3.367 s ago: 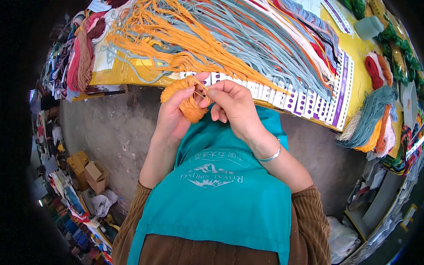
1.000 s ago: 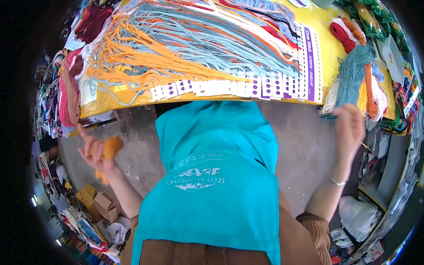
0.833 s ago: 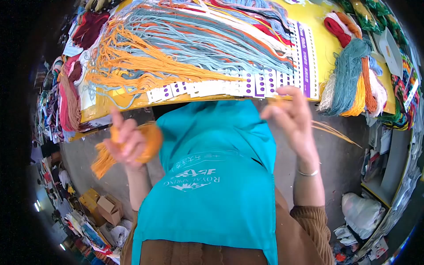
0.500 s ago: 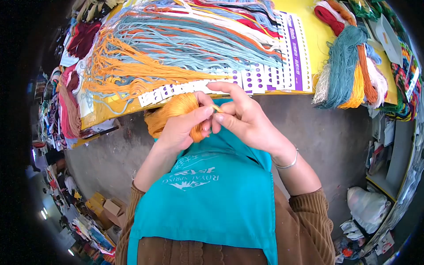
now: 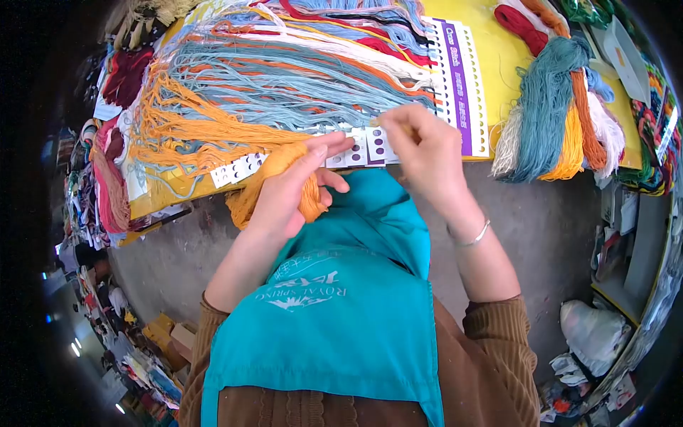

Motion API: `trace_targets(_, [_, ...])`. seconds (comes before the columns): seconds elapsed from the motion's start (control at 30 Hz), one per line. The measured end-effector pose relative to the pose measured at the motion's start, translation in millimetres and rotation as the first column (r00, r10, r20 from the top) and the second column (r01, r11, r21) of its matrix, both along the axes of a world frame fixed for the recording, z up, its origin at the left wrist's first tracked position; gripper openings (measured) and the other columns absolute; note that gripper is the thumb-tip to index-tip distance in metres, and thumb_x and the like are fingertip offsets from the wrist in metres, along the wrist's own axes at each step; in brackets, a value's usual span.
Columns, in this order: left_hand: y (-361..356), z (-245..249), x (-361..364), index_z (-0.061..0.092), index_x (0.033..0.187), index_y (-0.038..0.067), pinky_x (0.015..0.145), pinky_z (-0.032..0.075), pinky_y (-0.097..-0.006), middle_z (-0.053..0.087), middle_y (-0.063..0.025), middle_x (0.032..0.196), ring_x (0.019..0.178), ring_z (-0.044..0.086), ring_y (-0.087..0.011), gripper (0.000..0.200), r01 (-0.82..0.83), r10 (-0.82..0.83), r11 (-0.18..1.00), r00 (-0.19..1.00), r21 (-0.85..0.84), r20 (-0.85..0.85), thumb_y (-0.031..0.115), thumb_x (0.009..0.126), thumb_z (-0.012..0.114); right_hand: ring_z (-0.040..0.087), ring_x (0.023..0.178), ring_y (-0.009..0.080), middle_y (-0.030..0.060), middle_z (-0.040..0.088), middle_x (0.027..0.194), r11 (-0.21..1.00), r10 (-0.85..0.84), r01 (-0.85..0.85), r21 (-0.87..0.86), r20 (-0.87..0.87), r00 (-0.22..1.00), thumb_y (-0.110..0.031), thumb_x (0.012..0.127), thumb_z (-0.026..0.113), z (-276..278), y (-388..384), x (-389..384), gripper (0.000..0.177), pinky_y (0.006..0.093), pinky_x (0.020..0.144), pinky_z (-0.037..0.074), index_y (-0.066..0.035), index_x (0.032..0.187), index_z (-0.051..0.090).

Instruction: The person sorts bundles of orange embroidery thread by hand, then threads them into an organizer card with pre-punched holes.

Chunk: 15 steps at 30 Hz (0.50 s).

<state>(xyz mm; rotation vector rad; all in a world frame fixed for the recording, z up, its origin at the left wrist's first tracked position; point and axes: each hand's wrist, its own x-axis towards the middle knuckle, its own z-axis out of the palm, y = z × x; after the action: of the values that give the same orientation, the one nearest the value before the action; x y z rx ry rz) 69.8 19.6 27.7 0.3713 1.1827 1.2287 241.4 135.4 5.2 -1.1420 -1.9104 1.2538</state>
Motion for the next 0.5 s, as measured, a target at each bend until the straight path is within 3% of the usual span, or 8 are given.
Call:
trace_targets(0.03, [2.7,2.4,0.8,0.050,0.132,0.002,0.055,0.045,-0.0223,0.057,-0.0138,0.127,0.074,0.060,-0.0126,0.042,0.021,-0.021,0.999,1.000,-0.040,0.014,0.028,0.098,0.050,0.059,0.061,0.0095,0.0056,0.063,0.070,0.999,0.012,-0.008,0.031,-0.115,0.993,-0.007,0.087,0.063,-10.7,10.1,-2.1,0.008,0.0260,0.053,0.046,-0.001,0.092,0.066])
trace_targets(0.13, [12.7,7.8,6.0,0.047,0.135,0.002,0.059,0.046,-0.0236,0.056,-0.0110,0.131,0.078,0.061,-0.0123,0.046,0.081,-0.079,0.990,0.997,-0.118,0.014,0.028,0.098,0.051,0.060,0.061,0.0121,0.0077,0.064,0.070,0.987,0.149,-0.145,-0.073,0.054,0.987,-0.008,0.086,0.063,-18.0,17.9,-2.9,0.008,0.0272,0.055,0.047,-0.001,0.090,0.065])
trace_targets(0.17, [15.6,7.9,8.1,0.047,0.135,0.002,0.060,0.046,-0.0242,0.056,-0.0097,0.131,0.079,0.061,-0.0120,0.046,0.098,-0.098,0.985,0.995,-0.140,0.009,0.028,0.098,0.051,0.061,0.061,0.0142,0.0099,0.065,0.071,0.977,0.178,-0.184,0.111,0.061,0.982,-0.008,0.086,0.063,-25.9,18.3,-3.3,0.008,0.0286,0.056,0.048,-0.001,0.089,0.063])
trace_targets(0.27, [18.2,-6.4,11.1,0.049,0.133,0.000,0.055,0.047,-0.0246,0.061,-0.0080,0.107,0.071,0.061,-0.0129,0.047,0.072,-0.070,0.992,0.997,-0.106,0.017,0.028,0.095,0.056,0.062,0.062,0.0160,0.0113,0.065,0.072,0.987,0.159,-0.160,0.006,0.059,0.986,-0.008,0.085,0.063,-19.1,17.8,-3.1,0.009,0.0298,0.057,0.049,-0.001,0.089,0.063])
trace_targets(0.5, [27.3,-11.8,26.0,0.046,0.128,-0.002,0.047,0.045,-0.0234,0.060,-0.0092,0.098,0.060,0.058,-0.0112,0.038,0.054,-0.062,0.995,0.994,-0.087,-0.087,0.016,0.095,0.054,0.061,0.061,0.0150,0.0103,0.065,0.072,0.990,0.140,-0.141,0.014,0.069,0.988,-0.008,0.082,0.065,-21.8,20.4,-0.2,0.009,0.0291,0.057,0.049,-0.001,0.087,0.062])
